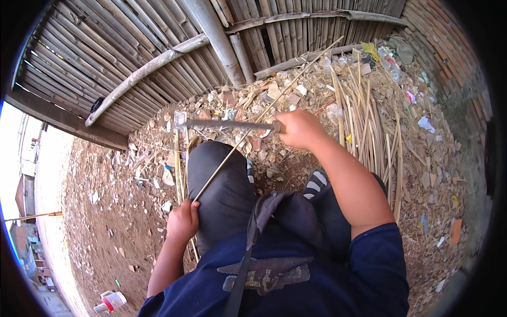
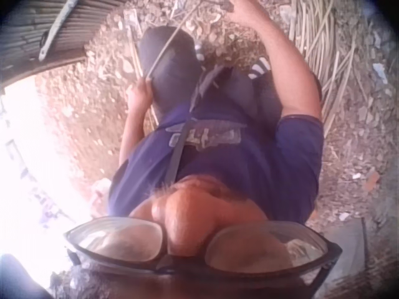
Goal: The person trims a thin wooden stick by hand using a knife, shaving off thin strips to smooth the surface while sitting in an outdoor workshop.
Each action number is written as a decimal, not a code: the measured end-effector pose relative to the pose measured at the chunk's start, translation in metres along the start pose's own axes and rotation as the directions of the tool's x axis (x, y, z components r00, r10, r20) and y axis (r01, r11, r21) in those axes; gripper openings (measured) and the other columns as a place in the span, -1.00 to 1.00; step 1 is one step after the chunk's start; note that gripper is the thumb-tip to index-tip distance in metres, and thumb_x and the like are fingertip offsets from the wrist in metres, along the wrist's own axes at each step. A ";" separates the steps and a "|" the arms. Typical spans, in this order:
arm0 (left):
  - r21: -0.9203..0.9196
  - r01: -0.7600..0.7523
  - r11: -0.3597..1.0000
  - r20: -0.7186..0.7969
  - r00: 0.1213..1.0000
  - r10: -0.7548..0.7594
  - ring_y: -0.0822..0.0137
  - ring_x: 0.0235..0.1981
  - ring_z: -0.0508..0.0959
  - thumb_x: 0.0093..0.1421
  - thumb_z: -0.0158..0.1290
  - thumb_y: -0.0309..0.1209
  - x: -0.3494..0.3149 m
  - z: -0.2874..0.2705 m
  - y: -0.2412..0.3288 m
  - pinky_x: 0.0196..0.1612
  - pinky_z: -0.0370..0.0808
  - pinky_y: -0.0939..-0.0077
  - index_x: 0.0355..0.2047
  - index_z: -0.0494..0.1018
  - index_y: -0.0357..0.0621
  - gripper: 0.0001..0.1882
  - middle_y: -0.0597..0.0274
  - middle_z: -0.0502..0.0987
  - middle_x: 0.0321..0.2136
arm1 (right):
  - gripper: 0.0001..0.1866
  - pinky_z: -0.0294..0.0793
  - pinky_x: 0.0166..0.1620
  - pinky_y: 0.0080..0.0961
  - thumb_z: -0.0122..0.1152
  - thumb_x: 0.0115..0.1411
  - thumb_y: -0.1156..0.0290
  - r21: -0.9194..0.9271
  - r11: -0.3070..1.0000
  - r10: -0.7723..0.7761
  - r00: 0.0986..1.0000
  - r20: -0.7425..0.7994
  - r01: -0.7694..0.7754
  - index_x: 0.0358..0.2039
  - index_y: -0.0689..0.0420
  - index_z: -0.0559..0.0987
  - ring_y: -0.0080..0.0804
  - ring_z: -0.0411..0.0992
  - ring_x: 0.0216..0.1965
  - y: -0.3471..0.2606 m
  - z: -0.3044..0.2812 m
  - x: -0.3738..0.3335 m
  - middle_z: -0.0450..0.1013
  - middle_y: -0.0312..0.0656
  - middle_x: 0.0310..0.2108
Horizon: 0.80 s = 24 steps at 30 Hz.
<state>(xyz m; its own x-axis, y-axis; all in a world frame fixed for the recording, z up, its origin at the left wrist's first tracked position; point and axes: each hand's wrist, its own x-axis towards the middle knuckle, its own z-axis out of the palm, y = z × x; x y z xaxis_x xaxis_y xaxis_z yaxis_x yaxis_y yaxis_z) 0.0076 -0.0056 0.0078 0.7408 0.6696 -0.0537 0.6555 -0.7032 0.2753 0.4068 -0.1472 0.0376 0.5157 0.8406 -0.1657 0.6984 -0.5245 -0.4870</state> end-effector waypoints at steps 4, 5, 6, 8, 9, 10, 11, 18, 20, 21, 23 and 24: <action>0.041 0.015 0.999 0.011 1.000 -0.015 -0.29 -0.56 0.57 0.41 -0.03 -0.18 0.009 -0.006 0.008 -0.48 0.47 -0.16 -0.41 0.38 -0.18 -0.66 -0.22 0.51 -0.65 | -0.81 0.56 -0.14 -0.10 0.23 0.09 0.30 0.184 0.978 0.137 0.967 -0.214 -0.098 -0.31 0.10 0.62 0.01 0.58 -0.23 0.052 0.005 0.019 0.59 -0.01 -0.30; 0.060 0.021 0.998 0.024 0.999 -0.023 -0.29 -0.56 0.57 0.41 -0.03 -0.18 0.009 -0.009 0.008 -0.48 0.47 -0.16 -0.40 0.38 -0.18 -0.66 -0.23 0.51 -0.64 | -0.81 0.56 -0.13 -0.11 0.24 0.10 0.30 0.140 0.980 0.164 0.968 -0.188 -0.139 -0.30 0.08 0.63 0.00 0.58 -0.23 0.044 -0.002 0.016 0.59 0.00 -0.30; 0.058 0.018 0.998 0.016 1.000 -0.019 -0.29 -0.55 0.57 0.41 -0.03 -0.18 0.008 -0.009 0.007 -0.48 0.48 -0.16 -0.40 0.38 -0.18 -0.66 -0.23 0.51 -0.64 | -0.82 0.56 -0.14 -0.11 0.24 0.10 0.31 0.125 0.983 0.152 0.979 -0.137 -0.136 -0.30 0.08 0.63 0.00 0.58 -0.23 0.036 -0.006 0.014 0.59 0.00 -0.30; 0.053 0.009 0.999 0.008 1.000 -0.010 -0.28 -0.55 0.58 0.41 -0.03 -0.17 0.004 -0.007 0.007 -0.48 0.48 -0.16 -0.41 0.37 -0.18 -0.65 -0.23 0.52 -0.64 | -0.82 0.56 -0.14 -0.10 0.24 0.11 0.31 0.092 0.987 0.136 0.990 -0.025 -0.134 -0.30 0.07 0.64 -0.02 0.59 -0.22 0.015 -0.009 0.007 0.59 0.00 -0.31; 0.079 0.018 0.997 0.013 1.000 -0.019 -0.28 -0.54 0.58 0.41 -0.03 -0.17 0.003 -0.008 0.010 -0.47 0.49 -0.16 -0.40 0.37 -0.19 -0.66 -0.23 0.52 -0.64 | -0.83 0.56 -0.16 -0.08 0.23 0.12 0.31 0.056 0.994 0.090 0.996 -0.023 -0.089 -0.29 0.07 0.63 -0.03 0.59 -0.22 -0.003 -0.009 -0.002 0.60 -0.01 -0.33; 0.074 0.017 0.997 0.020 1.000 -0.019 -0.28 -0.55 0.58 0.41 -0.03 -0.17 0.002 -0.007 0.010 -0.47 0.49 -0.15 -0.40 0.37 -0.18 -0.66 -0.22 0.52 -0.64 | -0.83 0.56 -0.17 -0.09 0.22 0.13 0.31 -0.048 0.999 0.005 1.000 -0.010 -0.005 -0.29 0.07 0.62 -0.05 0.60 -0.24 -0.015 -0.006 -0.009 0.60 -0.02 -0.35; 0.071 0.013 0.997 0.020 1.000 -0.015 -0.28 -0.55 0.58 0.41 -0.03 -0.17 0.003 -0.007 0.010 -0.47 0.49 -0.15 -0.40 0.37 -0.18 -0.66 -0.22 0.52 -0.64 | -0.84 0.57 -0.18 -0.10 0.22 0.13 0.32 -0.151 0.985 -0.084 0.996 0.004 0.083 -0.29 0.07 0.62 -0.07 0.60 -0.26 -0.025 -0.007 -0.016 0.59 -0.03 -0.37; 0.119 0.023 0.993 -0.001 1.000 -0.023 -0.26 -0.55 0.58 0.41 -0.02 -0.16 0.007 -0.005 0.012 -0.48 0.50 -0.14 -0.41 0.36 -0.16 -0.66 -0.18 0.52 -0.65 | -0.79 0.58 -0.10 -0.08 0.25 0.14 0.32 0.090 0.979 0.188 0.979 -0.077 -0.181 -0.25 0.13 0.62 -0.02 0.59 -0.17 0.026 -0.017 0.012 0.60 0.00 -0.26; 0.126 0.040 0.991 0.003 0.999 -0.041 -0.26 -0.55 0.58 0.40 -0.02 -0.16 0.006 -0.009 0.015 -0.48 0.49 -0.14 -0.42 0.35 -0.16 -0.65 -0.18 0.52 -0.65 | -0.79 0.58 -0.08 -0.08 0.25 0.14 0.32 0.019 0.986 0.166 0.975 -0.145 -0.165 -0.24 0.13 0.61 -0.03 0.59 -0.15 0.029 -0.018 0.006 0.60 0.00 -0.25; 0.132 0.054 0.990 0.010 0.998 -0.056 -0.26 -0.55 0.58 0.40 -0.01 -0.16 0.004 -0.010 0.016 -0.48 0.49 -0.14 -0.42 0.35 -0.16 -0.65 -0.18 0.52 -0.65 | -0.80 0.58 -0.09 -0.06 0.25 0.14 0.33 -0.044 0.988 0.146 0.984 -0.098 -0.151 -0.23 0.10 0.62 -0.01 0.60 -0.18 0.018 -0.022 0.001 0.60 -0.01 -0.27; 0.097 0.024 0.995 0.004 1.000 -0.025 -0.27 -0.55 0.57 0.40 -0.01 -0.17 0.005 -0.011 0.014 -0.48 0.48 -0.15 -0.43 0.34 -0.17 -0.65 -0.18 0.52 -0.65 | -0.81 0.59 -0.11 -0.06 0.24 0.13 0.34 -0.138 0.988 0.055 0.997 -0.047 -0.061 -0.24 0.08 0.62 -0.01 0.60 -0.21 -0.005 -0.017 -0.006 0.60 -0.02 -0.30; 0.078 0.008 0.997 0.002 1.000 -0.008 -0.28 -0.55 0.57 0.40 -0.01 -0.17 0.006 -0.011 0.013 -0.48 0.47 -0.15 -0.43 0.34 -0.17 -0.65 -0.19 0.51 -0.65 | -0.81 0.59 -0.12 -0.06 0.24 0.12 0.35 -0.184 0.983 0.014 1.000 -0.018 -0.017 -0.24 0.06 0.62 -0.01 0.60 -0.22 -0.012 -0.012 -0.011 0.60 -0.03 -0.31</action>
<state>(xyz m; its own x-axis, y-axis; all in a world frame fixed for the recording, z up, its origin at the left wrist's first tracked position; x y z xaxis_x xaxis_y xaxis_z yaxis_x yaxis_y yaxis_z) 0.0185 -0.0080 0.0218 0.7357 0.6749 -0.0579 0.6710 -0.7143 0.1988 0.3987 -0.1512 0.0558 0.5341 0.8308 -0.1569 0.7692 -0.5545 -0.3176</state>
